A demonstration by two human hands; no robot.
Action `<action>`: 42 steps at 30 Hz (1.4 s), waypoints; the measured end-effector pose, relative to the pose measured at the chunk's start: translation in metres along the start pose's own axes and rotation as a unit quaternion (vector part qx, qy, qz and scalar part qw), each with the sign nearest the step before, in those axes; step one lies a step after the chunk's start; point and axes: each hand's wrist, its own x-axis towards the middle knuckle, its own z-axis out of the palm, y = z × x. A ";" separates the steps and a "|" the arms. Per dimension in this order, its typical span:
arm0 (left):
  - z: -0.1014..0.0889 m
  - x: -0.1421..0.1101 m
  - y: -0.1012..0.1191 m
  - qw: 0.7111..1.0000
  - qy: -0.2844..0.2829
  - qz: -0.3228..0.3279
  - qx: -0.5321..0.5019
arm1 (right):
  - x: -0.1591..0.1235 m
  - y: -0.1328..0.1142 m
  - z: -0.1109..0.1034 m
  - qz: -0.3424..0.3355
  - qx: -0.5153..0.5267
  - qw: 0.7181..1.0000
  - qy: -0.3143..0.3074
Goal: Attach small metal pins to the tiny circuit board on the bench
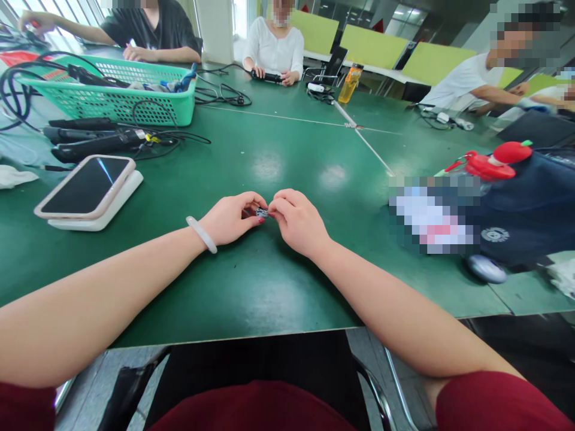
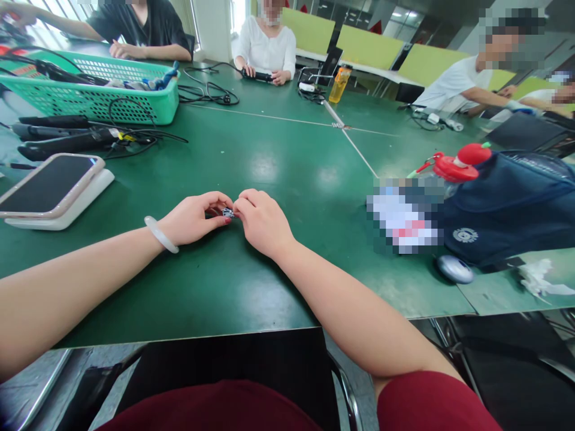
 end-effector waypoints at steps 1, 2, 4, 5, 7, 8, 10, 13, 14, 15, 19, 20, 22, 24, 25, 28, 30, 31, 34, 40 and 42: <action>0.000 0.000 0.001 1.000 -0.005 0.005 -0.001 | 0.000 -0.001 0.001 -0.008 -0.009 1.000 -0.007; 0.000 -0.001 0.001 1.000 -0.008 0.011 0.000 | 0.000 -0.002 0.002 -0.015 -0.020 1.000 -0.015; 0.000 -0.001 0.001 1.000 -0.010 0.017 0.005 | 0.000 -0.002 0.003 -0.024 -0.041 0.998 -0.028; 0.000 -0.001 0.002 1.000 -0.011 0.019 0.006 | -0.001 -0.002 0.004 -0.027 -0.051 0.998 -0.031; 0.001 -0.001 0.002 1.000 -0.011 0.021 0.003 | -0.001 -0.002 0.004 -0.032 -0.065 0.997 -0.034; 0.001 -0.001 0.001 1.000 -0.011 0.022 0.001 | -0.001 -0.002 0.004 -0.033 -0.068 0.997 -0.034; 0.001 0.000 0.001 1.000 -0.010 0.024 0.000 | -0.001 -0.002 0.003 -0.034 -0.070 0.996 -0.034; 0.001 -0.001 0.000 1.000 -0.008 0.026 -0.004 | -0.001 -0.003 0.003 -0.032 -0.070 0.997 -0.024; 0.001 -0.001 0.000 1.000 -0.007 0.025 -0.006 | 0.000 -0.003 0.003 -0.029 -0.069 0.997 -0.020; 0.001 -0.001 0.000 1.000 -0.005 0.023 -0.007 | 0.000 -0.003 0.002 -0.026 -0.067 0.997 -0.016; 0.001 0.000 -0.002 1.000 0.019 -0.005 -0.006 | -0.001 -0.004 0.000 -0.008 -0.060 0.998 -0.021; 0.001 0.001 -0.004 0.999 0.030 -0.015 -0.008 | -0.001 -0.004 0.000 -0.004 -0.063 0.997 -0.034; 0.000 0.002 -0.007 0.998 0.056 -0.031 -0.013 | -0.002 -0.004 0.001 -0.005 -0.072 0.995 -0.069; -0.001 0.004 -0.011 0.995 0.086 -0.042 -0.014 | -0.003 -0.005 0.003 -0.014 -0.082 0.992 -0.098; -0.001 0.004 -0.012 0.994 0.098 -0.044 -0.013 | -0.004 -0.005 0.004 -0.019 -0.085 0.990 -0.107; -0.001 0.005 -0.014 0.993 0.111 -0.047 0.002 | -0.004 -0.006 0.007 -0.021 -0.093 0.988 -0.119; -0.001 0.005 -0.013 0.993 0.107 -0.051 0.015 | -0.003 -0.006 0.009 -0.012 -0.092 0.988 -0.123; -0.001 0.005 -0.012 0.993 0.106 -0.054 0.021 | -0.002 -0.006 0.009 -0.004 -0.087 0.988 -0.124; -0.001 0.005 -0.011 0.993 0.105 -0.056 0.025 | 0.001 -0.005 0.011 0.024 -0.057 0.990 -0.126; 0.000 0.006 -0.012 0.993 0.102 -0.054 0.023 | 0.005 -0.006 0.017 0.036 -0.057 0.989 -0.130; 0.001 0.007 -0.013 0.993 0.100 -0.052 0.021 | 0.006 -0.007 0.018 0.026 -0.076 0.988 -0.132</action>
